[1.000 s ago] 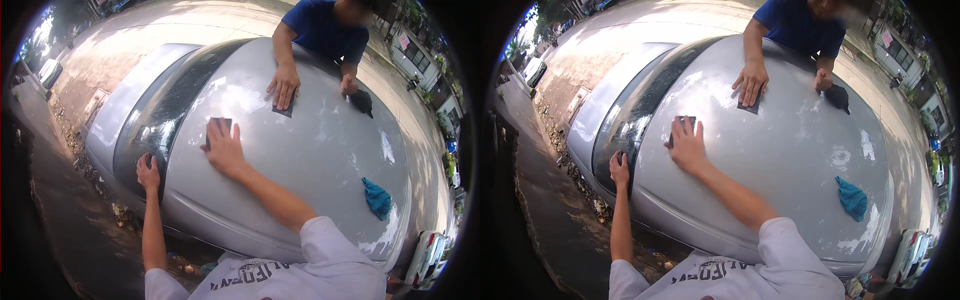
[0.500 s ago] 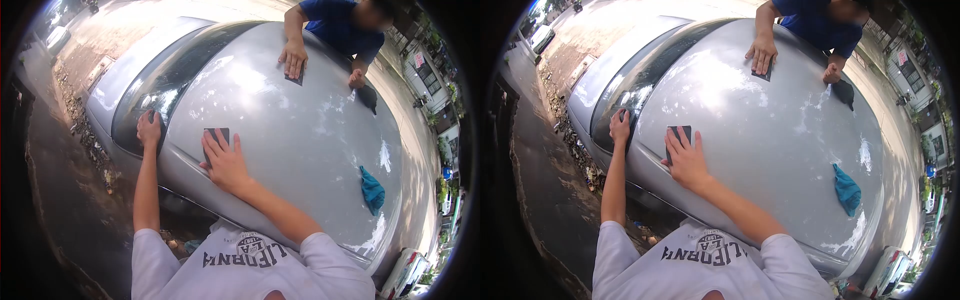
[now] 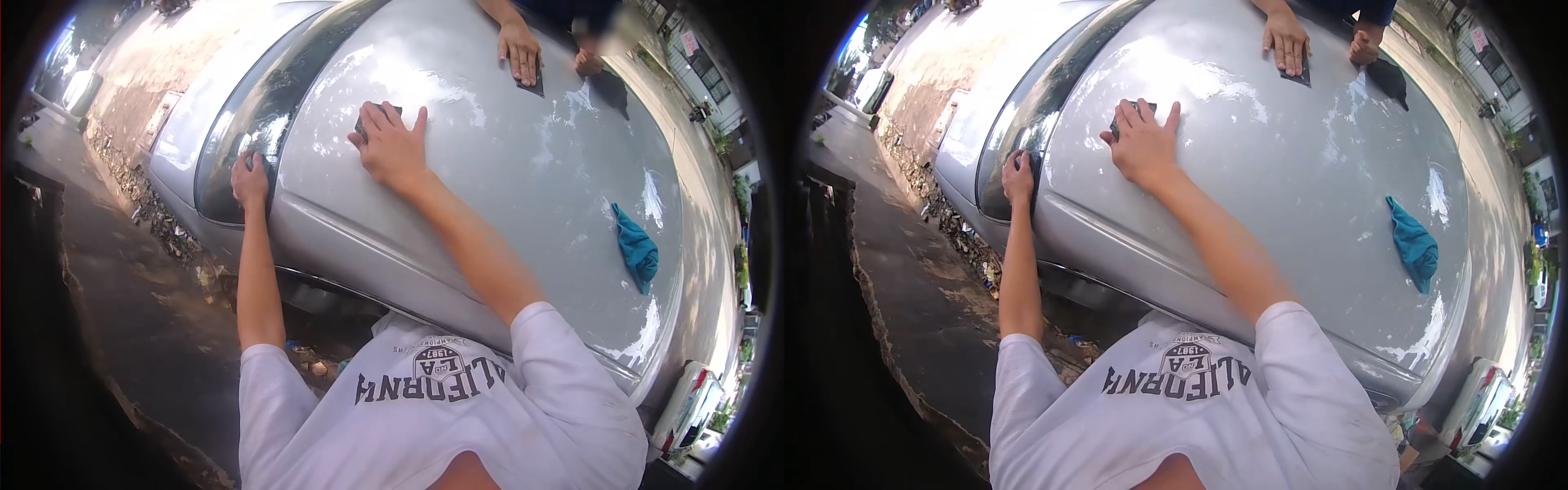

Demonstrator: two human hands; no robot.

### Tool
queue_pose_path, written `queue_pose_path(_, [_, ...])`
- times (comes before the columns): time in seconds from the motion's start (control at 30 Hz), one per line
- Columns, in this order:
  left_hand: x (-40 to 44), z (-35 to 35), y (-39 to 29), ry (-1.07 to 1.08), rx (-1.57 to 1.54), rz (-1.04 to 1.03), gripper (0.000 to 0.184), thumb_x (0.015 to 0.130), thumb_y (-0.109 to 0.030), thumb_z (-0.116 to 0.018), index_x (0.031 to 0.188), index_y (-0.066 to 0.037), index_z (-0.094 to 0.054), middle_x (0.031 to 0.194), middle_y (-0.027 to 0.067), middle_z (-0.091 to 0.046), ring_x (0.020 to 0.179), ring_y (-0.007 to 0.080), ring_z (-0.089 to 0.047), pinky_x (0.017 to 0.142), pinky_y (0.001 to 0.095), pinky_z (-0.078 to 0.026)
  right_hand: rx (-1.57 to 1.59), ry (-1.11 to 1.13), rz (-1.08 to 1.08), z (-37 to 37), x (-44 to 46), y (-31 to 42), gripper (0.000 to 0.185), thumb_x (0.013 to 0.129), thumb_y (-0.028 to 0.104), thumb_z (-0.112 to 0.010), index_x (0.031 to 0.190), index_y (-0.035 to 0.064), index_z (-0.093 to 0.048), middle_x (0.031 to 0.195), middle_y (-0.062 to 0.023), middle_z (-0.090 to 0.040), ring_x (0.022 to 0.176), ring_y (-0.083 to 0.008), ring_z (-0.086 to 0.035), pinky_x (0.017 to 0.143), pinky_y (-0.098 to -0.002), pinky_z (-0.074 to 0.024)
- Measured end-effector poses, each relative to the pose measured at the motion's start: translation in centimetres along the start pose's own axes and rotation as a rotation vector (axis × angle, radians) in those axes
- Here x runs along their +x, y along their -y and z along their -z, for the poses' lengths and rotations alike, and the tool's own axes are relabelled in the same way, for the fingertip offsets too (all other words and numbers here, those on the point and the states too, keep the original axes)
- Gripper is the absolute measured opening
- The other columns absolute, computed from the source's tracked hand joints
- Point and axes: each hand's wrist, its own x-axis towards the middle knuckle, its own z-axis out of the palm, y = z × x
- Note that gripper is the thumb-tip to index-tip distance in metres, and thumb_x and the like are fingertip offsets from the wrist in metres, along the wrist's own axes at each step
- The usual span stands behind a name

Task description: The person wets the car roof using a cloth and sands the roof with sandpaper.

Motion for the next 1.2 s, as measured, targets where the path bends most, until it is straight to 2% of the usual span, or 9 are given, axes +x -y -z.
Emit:
queue_pose_path(0.1, [-0.2,0.3,-0.7,0.0,-0.016,0.013,0.047,0.092,-0.051,-0.055,0.13,-0.025,-0.06,0.141,0.0076,-0.053,0.133,0.0307,-0.045,0.108,0.0516,-0.034,-0.072,0.047,-0.108,0.6,1.4,-1.0,0.058,0.101,0.043,-0.044,0.145,0.0062,-0.042,0.154,-0.0028,-0.038,0.144,-0.0264,-0.031,0.11,-0.0708,-0.0181])
queue_pose_path(0.23, [-0.1,0.8,-2.0,0.012,0.037,0.102,0.044,0.091,-0.05,-0.056,0.128,-0.027,-0.06,0.143,0.007,-0.05,0.134,0.0309,-0.044,0.109,0.0546,-0.032,0.028,0.205,-0.002,4.2,-7.1,1.2,0.086,0.092,0.066,-0.045,0.15,0.0024,-0.033,0.161,-0.009,-0.024,0.15,-0.028,-0.018,0.115,-0.0672,-0.0099])
queue_pose_path(0.43, [0.2,0.5,-1.5,0.003,0.02,0.093,0.041,0.092,-0.051,-0.056,0.127,-0.03,-0.061,0.142,0.005,-0.05,0.135,0.03,-0.043,0.109,0.0569,-0.03,0.143,0.476,-0.013,10.1,-11.3,-3.7,0.084,0.09,0.066,-0.05,0.147,0.0054,-0.041,0.157,-0.0087,-0.033,0.148,-0.0281,-0.023,0.116,-0.0634,-0.014])
queue_pose_path(0.5, [0.0,1.0,-1.9,0.017,0.048,0.136,0.041,0.092,-0.051,-0.056,0.126,-0.03,-0.062,0.142,0.0042,-0.051,0.134,0.0292,-0.044,0.108,0.0559,-0.031,0.051,0.166,-0.097,8.6,-11.8,-4.2,0.076,0.089,0.053,-0.06,0.147,0.0089,-0.04,0.151,-0.0085,-0.04,0.145,-0.0297,-0.03,0.115,-0.0598,-0.0197])
queue_pose_path(0.6, [0.5,0.2,-0.8,-0.014,0.05,0.119,0.04,0.092,-0.051,-0.056,0.124,-0.029,-0.063,0.139,0.0051,-0.053,0.131,0.0287,-0.047,0.106,0.0558,-0.033,0.102,0.099,0.022,7.7,-12.6,-3.1,0.067,0.085,0.035,-0.071,0.142,0.0099,-0.046,0.137,-0.008,-0.048,0.134,-0.026,-0.041,0.112,-0.0544,-0.0283])
queue_pose_path(0.9, [0.6,1.1,-0.1,0.152,0.033,-0.087,0.046,0.1,-0.036,-0.047,0.131,-0.004,-0.058,0.134,0.0196,-0.057,0.124,0.035,-0.053,0.105,0.0409,-0.039,0.249,0.208,-0.397,14.5,-17.1,-8.4,0.058,0.07,0.019,-0.084,0.122,0.0121,-0.06,0.128,-0.0072,-0.048,0.114,-0.0243,-0.05,0.09,-0.0415,-0.0386])
queue_pose_path(1.03, [-5.8,0.9,-8.3,0.153,0.044,-0.262,0.053,0.102,-0.04,-0.044,0.144,-0.007,-0.046,0.144,0.0223,-0.047,0.136,0.0381,-0.04,0.112,0.0431,-0.031,0.331,0.117,-0.426,16.5,-20.0,-14.0,0.042,0.069,0.009,-0.083,0.105,0.0095,-0.061,0.122,-0.0105,-0.052,0.107,-0.025,-0.053,0.088,-0.0383,-0.0416])
queue_pose_path(1.13, [-12.0,-0.2,-16.7,0.18,0.282,-0.362,0.057,0.102,-0.045,-0.043,0.151,-0.018,-0.038,0.157,0.0223,-0.029,0.145,0.0422,-0.023,0.117,0.0524,-0.019,0.785,0.204,-0.541,16.3,-21.5,-18.2,0.03,0.073,-0.001,-0.078,0.093,0.0071,-0.057,0.113,-0.0119,-0.058,0.097,-0.0202,-0.058,0.083,-0.0317,-0.045])
queue_pose_path(1.2, [-16.6,-1.4,-21.1,0.196,0.27,-0.487,0.053,0.101,-0.042,-0.045,0.15,-0.022,-0.04,0.158,0.0217,-0.024,0.146,0.0425,-0.021,0.116,0.0581,-0.015,1.144,-0.146,-0.581,15.6,-23.1,-19.6,0.024,0.08,-0.007,-0.07,0.098,0.0047,-0.059,0.107,-0.0094,-0.061,0.09,-0.0142,-0.058,0.078,-0.0248,-0.0458])
